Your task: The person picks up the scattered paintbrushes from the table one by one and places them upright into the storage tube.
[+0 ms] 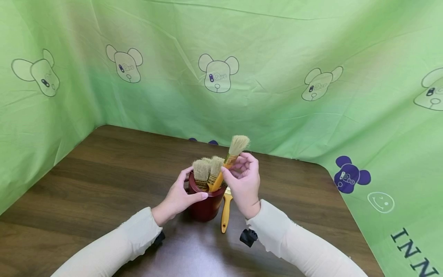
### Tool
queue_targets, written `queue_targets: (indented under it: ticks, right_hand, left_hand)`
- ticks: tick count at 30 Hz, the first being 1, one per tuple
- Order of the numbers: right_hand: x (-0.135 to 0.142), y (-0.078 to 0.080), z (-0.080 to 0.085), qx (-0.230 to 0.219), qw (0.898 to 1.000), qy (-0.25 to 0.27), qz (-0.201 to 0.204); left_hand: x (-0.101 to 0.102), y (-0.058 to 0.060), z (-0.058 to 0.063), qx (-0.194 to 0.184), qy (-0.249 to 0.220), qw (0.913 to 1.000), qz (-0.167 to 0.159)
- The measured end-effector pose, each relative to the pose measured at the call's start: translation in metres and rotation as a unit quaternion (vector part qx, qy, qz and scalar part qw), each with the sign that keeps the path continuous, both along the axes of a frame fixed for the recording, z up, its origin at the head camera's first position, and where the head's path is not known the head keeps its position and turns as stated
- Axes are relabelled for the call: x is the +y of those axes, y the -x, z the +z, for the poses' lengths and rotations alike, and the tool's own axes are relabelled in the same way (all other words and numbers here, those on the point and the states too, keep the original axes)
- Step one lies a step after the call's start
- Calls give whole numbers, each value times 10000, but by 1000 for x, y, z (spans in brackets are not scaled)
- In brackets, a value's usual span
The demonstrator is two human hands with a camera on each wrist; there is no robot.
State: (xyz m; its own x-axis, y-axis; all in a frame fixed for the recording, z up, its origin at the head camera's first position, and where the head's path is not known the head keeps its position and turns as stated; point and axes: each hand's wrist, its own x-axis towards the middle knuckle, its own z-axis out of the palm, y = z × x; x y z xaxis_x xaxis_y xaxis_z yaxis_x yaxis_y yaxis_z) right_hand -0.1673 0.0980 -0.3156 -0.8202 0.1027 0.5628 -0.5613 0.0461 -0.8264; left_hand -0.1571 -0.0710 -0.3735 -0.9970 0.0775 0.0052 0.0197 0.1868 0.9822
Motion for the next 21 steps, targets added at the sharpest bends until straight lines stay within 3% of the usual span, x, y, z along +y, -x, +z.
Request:
queue_targets:
  ticks: [9, 15, 18, 21]
  right_hand:
    - [1, -2, -7, 166, 9997, -101, 153]
    - [7, 0, -10, 94, 9992, 268, 271]
    - [14, 8, -11, -349, 9985, 420, 34]
    - [27, 24, -20, -1389, 9898, -82, -307]
  left_hand:
    - [0, 0, 1, 96, 4, 9999, 55]
    - [0, 0, 1, 87, -78, 9999, 21]
    - [1, -1, 1, 48, -71, 10000, -2]
    - [0, -1, 0, 15, -15, 10000, 27]
